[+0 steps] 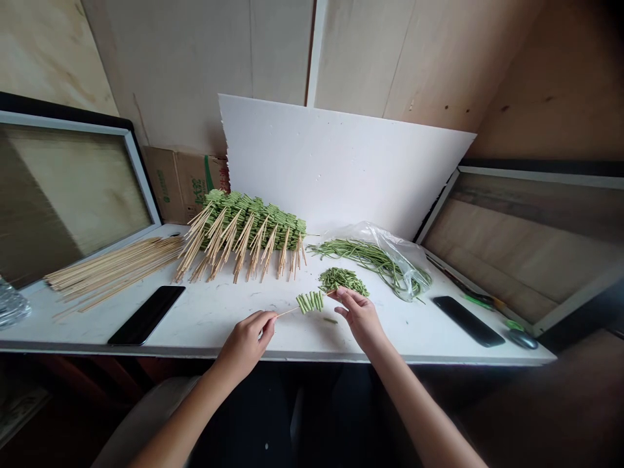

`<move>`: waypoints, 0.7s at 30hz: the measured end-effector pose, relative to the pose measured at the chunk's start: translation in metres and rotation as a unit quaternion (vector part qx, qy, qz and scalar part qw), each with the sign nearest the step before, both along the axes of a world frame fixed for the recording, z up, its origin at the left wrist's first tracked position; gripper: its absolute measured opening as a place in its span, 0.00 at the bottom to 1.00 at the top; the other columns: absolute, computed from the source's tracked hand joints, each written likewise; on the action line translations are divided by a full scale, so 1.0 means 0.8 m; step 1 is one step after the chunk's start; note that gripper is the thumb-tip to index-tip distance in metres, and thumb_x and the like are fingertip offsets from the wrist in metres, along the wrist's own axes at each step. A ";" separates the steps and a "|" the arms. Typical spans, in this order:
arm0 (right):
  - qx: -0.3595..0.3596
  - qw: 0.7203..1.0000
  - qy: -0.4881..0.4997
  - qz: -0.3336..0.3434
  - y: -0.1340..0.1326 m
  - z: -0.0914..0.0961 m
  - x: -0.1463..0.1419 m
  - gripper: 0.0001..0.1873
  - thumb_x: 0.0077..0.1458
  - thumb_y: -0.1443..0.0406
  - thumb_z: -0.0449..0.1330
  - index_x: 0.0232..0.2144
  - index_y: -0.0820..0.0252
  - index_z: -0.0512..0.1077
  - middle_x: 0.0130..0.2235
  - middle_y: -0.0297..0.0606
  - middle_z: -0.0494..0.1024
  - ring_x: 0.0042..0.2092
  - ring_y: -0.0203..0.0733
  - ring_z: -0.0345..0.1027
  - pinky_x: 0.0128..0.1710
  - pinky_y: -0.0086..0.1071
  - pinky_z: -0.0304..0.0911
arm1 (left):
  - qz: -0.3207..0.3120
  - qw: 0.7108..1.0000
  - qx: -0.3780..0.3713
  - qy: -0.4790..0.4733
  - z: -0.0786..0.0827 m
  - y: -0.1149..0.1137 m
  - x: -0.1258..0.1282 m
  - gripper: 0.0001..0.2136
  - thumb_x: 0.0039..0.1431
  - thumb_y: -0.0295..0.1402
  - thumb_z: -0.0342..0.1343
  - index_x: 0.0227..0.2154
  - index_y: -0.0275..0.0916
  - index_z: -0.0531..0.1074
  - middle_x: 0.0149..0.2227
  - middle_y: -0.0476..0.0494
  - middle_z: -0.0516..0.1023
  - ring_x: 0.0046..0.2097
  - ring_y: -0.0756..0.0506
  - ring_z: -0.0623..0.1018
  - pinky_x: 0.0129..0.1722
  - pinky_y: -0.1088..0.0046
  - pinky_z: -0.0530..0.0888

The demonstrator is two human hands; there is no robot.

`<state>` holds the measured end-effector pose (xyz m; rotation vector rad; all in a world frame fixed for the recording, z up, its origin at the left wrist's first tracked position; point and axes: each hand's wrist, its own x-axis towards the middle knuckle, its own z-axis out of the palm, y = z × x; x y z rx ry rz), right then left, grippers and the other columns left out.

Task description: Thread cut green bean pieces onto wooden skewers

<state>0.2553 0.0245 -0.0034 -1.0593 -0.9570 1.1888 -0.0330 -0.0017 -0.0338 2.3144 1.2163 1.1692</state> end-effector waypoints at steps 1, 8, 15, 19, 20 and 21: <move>0.002 1.000 0.000 0.002 0.000 -0.001 0.000 0.18 0.49 0.50 0.74 0.36 0.54 0.83 0.45 0.45 0.84 0.58 0.57 0.72 0.44 0.38 0.68 | -0.002 1.000 -0.001 0.001 0.000 0.000 0.000 0.10 0.73 0.31 0.47 0.45 0.41 0.75 0.37 0.44 0.79 0.35 0.46 0.78 0.37 0.71 0.73; 0.013 1.000 0.023 0.011 0.001 -0.009 -0.004 0.19 0.49 0.50 0.73 0.38 0.55 0.84 0.46 0.46 0.83 0.59 0.57 0.70 0.44 0.39 0.71 | -0.017 1.000 0.006 -0.004 0.004 -0.001 0.000 0.11 0.73 0.30 0.46 0.46 0.42 0.74 0.38 0.44 0.79 0.37 0.46 0.79 0.37 0.72 0.73; 0.006 0.998 0.059 -0.012 -0.006 -0.021 -0.029 0.18 0.44 0.52 0.77 0.33 0.56 0.84 0.41 0.40 0.83 0.48 0.49 0.74 0.46 0.41 0.73 | -0.036 0.999 -0.001 -0.019 0.006 -0.006 0.008 0.11 0.74 0.30 0.46 0.46 0.41 0.74 0.38 0.44 0.79 0.37 0.46 0.78 0.38 0.72 0.72; 0.023 0.999 0.039 0.004 -0.006 -0.019 -0.029 0.16 0.46 0.53 0.76 0.34 0.55 0.84 0.40 0.38 0.82 0.43 0.45 0.73 0.48 0.42 0.73 | -0.037 0.999 -0.018 -0.032 0.010 -0.009 0.010 0.11 0.74 0.32 0.46 0.45 0.41 0.74 0.38 0.44 0.79 0.36 0.47 0.77 0.37 0.72 0.72; 0.031 0.999 0.020 0.011 -0.005 -0.015 -0.026 0.16 0.47 0.52 0.76 0.35 0.54 0.84 0.41 0.38 0.82 0.43 0.46 0.74 0.48 0.42 0.73 | -0.030 0.999 -0.020 -0.033 0.011 -0.008 0.010 0.11 0.75 0.32 0.46 0.45 0.41 0.74 0.38 0.44 0.79 0.36 0.47 0.77 0.37 0.72 0.72; 0.040 0.999 -0.010 0.020 -0.005 -0.011 -0.021 0.17 0.48 0.51 0.75 0.37 0.53 0.84 0.43 0.39 0.82 0.44 0.47 0.74 0.47 0.43 0.73 | -0.022 0.999 -0.021 -0.033 0.012 -0.007 0.008 0.11 0.75 0.33 0.46 0.45 0.41 0.74 0.37 0.44 0.79 0.35 0.47 0.77 0.37 0.72 0.72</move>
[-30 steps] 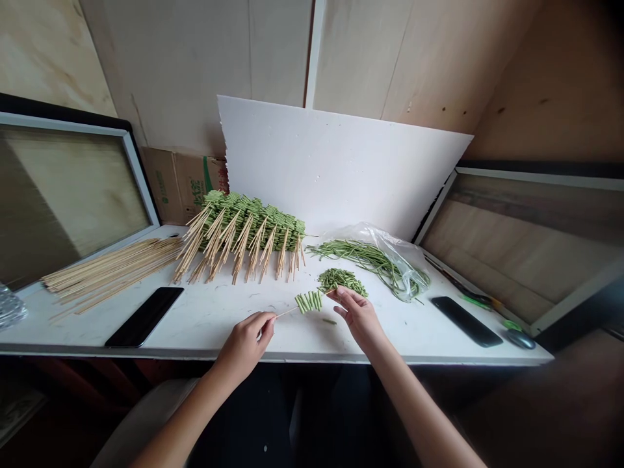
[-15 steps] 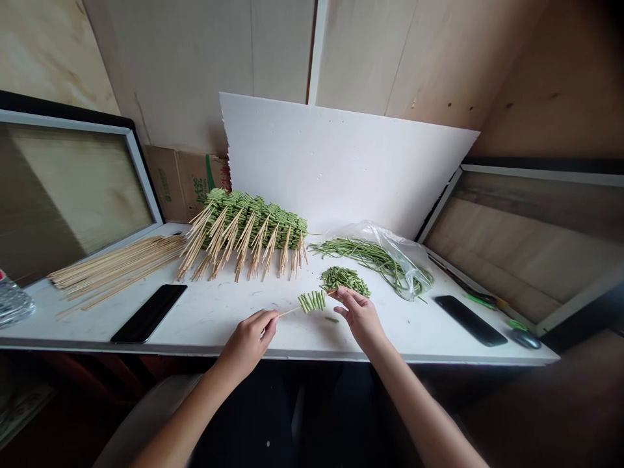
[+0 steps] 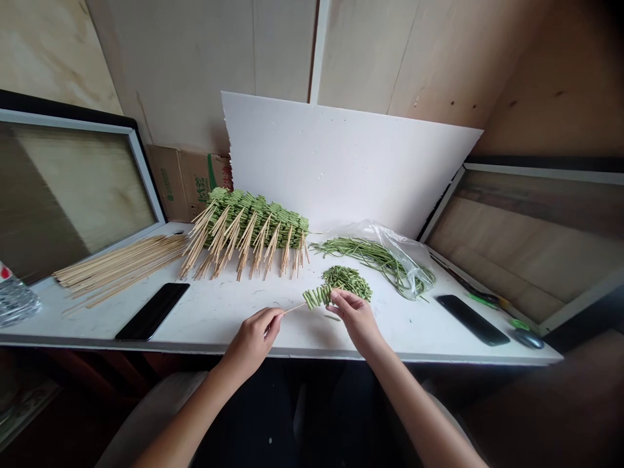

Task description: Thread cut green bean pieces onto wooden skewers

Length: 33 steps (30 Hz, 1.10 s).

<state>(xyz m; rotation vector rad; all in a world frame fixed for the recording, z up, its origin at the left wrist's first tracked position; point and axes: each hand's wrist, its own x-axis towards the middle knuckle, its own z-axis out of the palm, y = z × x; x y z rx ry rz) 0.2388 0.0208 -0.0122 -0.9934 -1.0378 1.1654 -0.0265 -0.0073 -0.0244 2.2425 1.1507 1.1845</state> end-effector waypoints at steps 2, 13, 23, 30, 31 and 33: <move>0.024 0.994 -0.105 0.015 0.001 0.009 0.013 0.17 0.51 0.49 0.72 0.38 0.52 0.85 0.46 0.40 0.83 0.45 0.50 0.73 0.46 0.44 0.71 | 0.021 1.000 0.006 0.000 0.000 0.003 -0.003 0.11 0.75 0.34 0.46 0.44 0.41 0.74 0.36 0.44 0.79 0.34 0.47 0.77 0.36 0.72 0.72; 0.124 0.905 -0.406 0.016 0.008 0.002 0.051 0.06 0.49 0.57 0.72 0.25 0.50 0.83 0.29 0.40 0.81 0.35 0.51 0.69 0.47 0.46 0.65 | 0.045 0.999 -0.002 0.006 -0.011 0.012 -0.009 0.11 0.74 0.34 0.47 0.42 0.40 0.75 0.35 0.45 0.80 0.34 0.47 0.78 0.36 0.72 0.73; -0.009 0.996 -0.091 0.023 0.014 0.018 0.058 0.21 0.46 0.49 0.75 0.37 0.56 0.83 0.37 0.39 0.83 0.36 0.44 0.72 0.36 0.35 0.66 | 0.025 1.000 -0.009 -0.008 -0.015 0.010 -0.007 0.11 0.74 0.36 0.46 0.43 0.40 0.74 0.35 0.44 0.79 0.33 0.47 0.77 0.35 0.73 0.73; -0.026 0.999 0.012 0.020 0.012 0.025 0.047 0.19 0.47 0.49 0.75 0.35 0.53 0.81 0.37 0.37 0.81 0.39 0.44 0.73 0.38 0.35 0.69 | 0.008 1.000 -0.026 -0.003 -0.013 0.006 -0.003 0.11 0.74 0.36 0.46 0.43 0.41 0.73 0.34 0.46 0.78 0.32 0.48 0.75 0.34 0.73 0.71; -0.021 1.000 0.022 0.003 0.012 0.023 0.045 0.18 0.47 0.49 0.75 0.34 0.53 0.81 0.35 0.37 0.81 0.37 0.45 0.73 0.38 0.36 0.69 | 0.006 1.000 -0.027 -0.003 -0.013 0.006 -0.003 0.11 0.74 0.36 0.46 0.43 0.41 0.73 0.34 0.46 0.78 0.32 0.48 0.75 0.33 0.73 0.71; -0.006 0.999 0.043 -0.023 0.013 0.020 0.042 0.16 0.47 0.51 0.74 0.31 0.53 0.80 0.34 0.36 0.81 0.37 0.45 0.73 0.39 0.37 0.69 | 0.005 1.000 -0.026 -0.003 -0.012 0.005 -0.002 0.11 0.74 0.36 0.46 0.42 0.41 0.73 0.33 0.46 0.77 0.31 0.47 0.75 0.33 0.73 0.71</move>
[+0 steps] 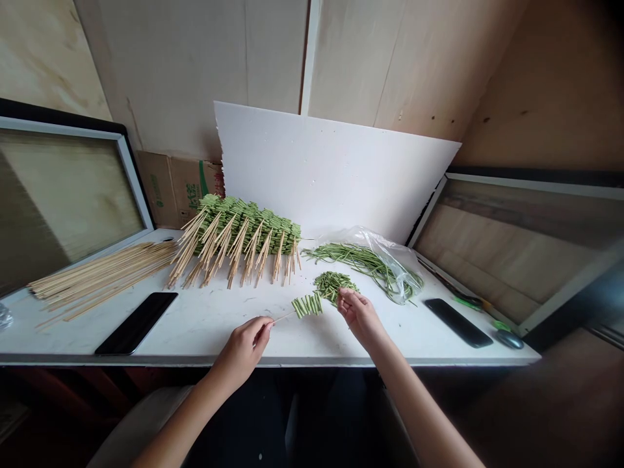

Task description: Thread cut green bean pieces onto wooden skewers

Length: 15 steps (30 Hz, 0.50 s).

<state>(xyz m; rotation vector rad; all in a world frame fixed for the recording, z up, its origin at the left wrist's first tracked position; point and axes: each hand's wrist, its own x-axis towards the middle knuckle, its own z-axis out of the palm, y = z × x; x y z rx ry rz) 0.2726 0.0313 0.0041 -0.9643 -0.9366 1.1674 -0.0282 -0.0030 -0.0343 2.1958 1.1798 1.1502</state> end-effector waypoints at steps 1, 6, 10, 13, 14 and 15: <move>0.007 1.000 0.006 -0.006 0.000 -0.001 -0.001 0.14 0.47 0.52 0.74 0.30 0.52 0.79 0.34 0.35 0.81 0.37 0.45 0.73 0.40 0.37 0.69 | 0.001 1.000 0.001 0.001 0.000 0.000 0.000 0.11 0.74 0.35 0.46 0.42 0.41 0.73 0.33 0.46 0.77 0.31 0.48 0.75 0.33 0.73 0.70; 0.039 0.999 0.021 -0.018 -0.003 -0.002 -0.009 0.14 0.45 0.57 0.76 0.29 0.51 0.76 0.32 0.34 0.81 0.40 0.47 0.76 0.45 0.40 0.71 | 0.005 1.000 0.006 0.008 0.001 0.000 -0.001 0.11 0.74 0.36 0.46 0.42 0.41 0.73 0.31 0.47 0.76 0.30 0.48 0.73 0.31 0.73 0.70; 0.031 0.998 0.059 -0.013 -0.006 0.002 -0.015 0.21 0.42 0.59 0.79 0.40 0.53 0.80 0.38 0.38 0.85 0.45 0.51 0.79 0.57 0.47 0.70 | 0.003 1.000 0.011 0.000 0.004 0.000 -0.001 0.11 0.74 0.35 0.46 0.42 0.41 0.74 0.32 0.46 0.77 0.30 0.48 0.75 0.32 0.73 0.71; 0.020 0.997 0.071 0.011 -0.008 0.006 -0.018 0.21 0.43 0.58 0.79 0.40 0.56 0.82 0.41 0.41 0.85 0.48 0.52 0.79 0.61 0.49 0.67 | 0.006 1.000 0.013 -0.013 0.006 0.000 -0.001 0.10 0.73 0.35 0.47 0.43 0.41 0.74 0.34 0.45 0.79 0.32 0.47 0.76 0.33 0.73 0.73; 0.017 0.997 0.069 0.018 -0.009 0.007 -0.019 0.19 0.44 0.57 0.78 0.38 0.56 0.82 0.41 0.41 0.85 0.48 0.52 0.79 0.62 0.48 0.67 | 0.007 1.000 0.014 -0.016 0.006 0.000 -0.001 0.10 0.73 0.35 0.47 0.43 0.40 0.74 0.35 0.44 0.79 0.32 0.47 0.77 0.34 0.73 0.73; 0.014 0.997 0.067 0.025 -0.009 0.008 -0.019 0.18 0.45 0.56 0.78 0.37 0.56 0.83 0.41 0.41 0.85 0.48 0.52 0.79 0.61 0.47 0.68 | 0.006 1.000 0.014 -0.018 0.007 0.000 -0.001 0.10 0.73 0.35 0.48 0.43 0.40 0.74 0.35 0.44 0.79 0.32 0.47 0.77 0.34 0.73 0.73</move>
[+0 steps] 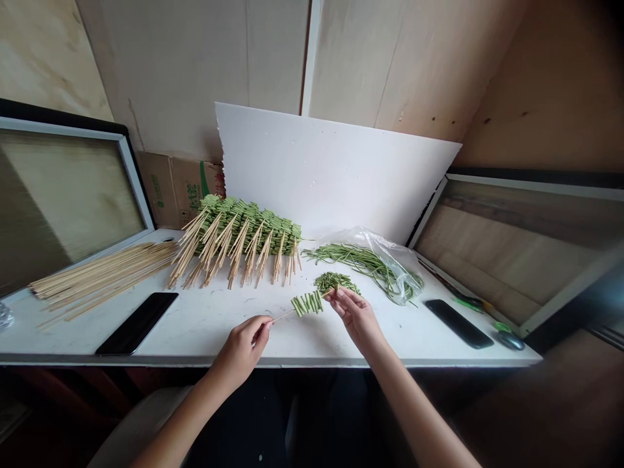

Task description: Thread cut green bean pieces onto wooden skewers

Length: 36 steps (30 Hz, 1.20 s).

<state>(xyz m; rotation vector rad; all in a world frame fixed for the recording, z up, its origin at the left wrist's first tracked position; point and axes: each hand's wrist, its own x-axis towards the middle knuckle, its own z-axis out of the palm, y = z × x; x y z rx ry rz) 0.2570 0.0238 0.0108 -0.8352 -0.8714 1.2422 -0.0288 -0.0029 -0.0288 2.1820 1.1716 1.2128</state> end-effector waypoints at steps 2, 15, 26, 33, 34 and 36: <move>-0.007 1.000 -0.008 0.007 -0.001 0.001 0.000 0.17 0.46 0.53 0.77 0.36 0.55 0.83 0.41 0.41 0.85 0.47 0.52 0.79 0.59 0.45 0.70 | -0.002 1.000 0.000 -0.001 0.000 -0.001 0.000 0.10 0.73 0.35 0.47 0.43 0.40 0.74 0.35 0.44 0.79 0.32 0.47 0.76 0.33 0.74 0.73; -0.017 0.998 -0.054 0.016 -0.005 0.001 -0.002 0.17 0.47 0.50 0.76 0.35 0.53 0.84 0.42 0.42 0.85 0.52 0.55 0.77 0.49 0.42 0.72 | -0.008 1.000 -0.011 0.001 -0.004 -0.001 -0.002 0.10 0.74 0.35 0.48 0.43 0.41 0.73 0.36 0.45 0.77 0.34 0.48 0.75 0.35 0.74 0.71; -0.012 0.999 -0.024 0.030 -0.001 -0.008 0.004 0.16 0.49 0.54 0.76 0.36 0.56 0.84 0.41 0.42 0.85 0.48 0.48 0.79 0.39 0.30 0.71 | -0.010 1.000 0.008 0.016 0.002 -0.001 -0.004 0.10 0.74 0.33 0.47 0.43 0.40 0.74 0.36 0.45 0.78 0.35 0.48 0.76 0.36 0.74 0.72; -0.007 0.999 -0.028 0.015 -0.002 -0.007 0.006 0.13 0.48 0.57 0.77 0.33 0.56 0.84 0.38 0.42 0.86 0.49 0.50 0.79 0.38 0.31 0.70 | -0.010 1.000 0.018 0.022 0.005 -0.002 -0.005 0.11 0.73 0.33 0.47 0.44 0.40 0.75 0.36 0.44 0.78 0.35 0.47 0.77 0.36 0.74 0.73; -0.007 0.999 -0.030 0.015 -0.002 -0.007 0.006 0.13 0.48 0.57 0.77 0.33 0.56 0.84 0.38 0.42 0.86 0.49 0.50 0.79 0.38 0.32 0.70 | -0.009 0.999 0.019 0.025 0.006 -0.002 -0.006 0.10 0.73 0.33 0.47 0.44 0.40 0.75 0.36 0.44 0.78 0.35 0.47 0.77 0.36 0.74 0.73; -0.007 0.999 -0.037 0.014 -0.002 -0.007 0.006 0.14 0.47 0.56 0.77 0.33 0.57 0.83 0.38 0.43 0.86 0.49 0.51 0.79 0.39 0.32 0.71 | -0.009 0.999 0.022 0.032 0.006 -0.003 -0.007 0.10 0.73 0.32 0.47 0.44 0.40 0.75 0.36 0.45 0.78 0.35 0.48 0.77 0.36 0.74 0.72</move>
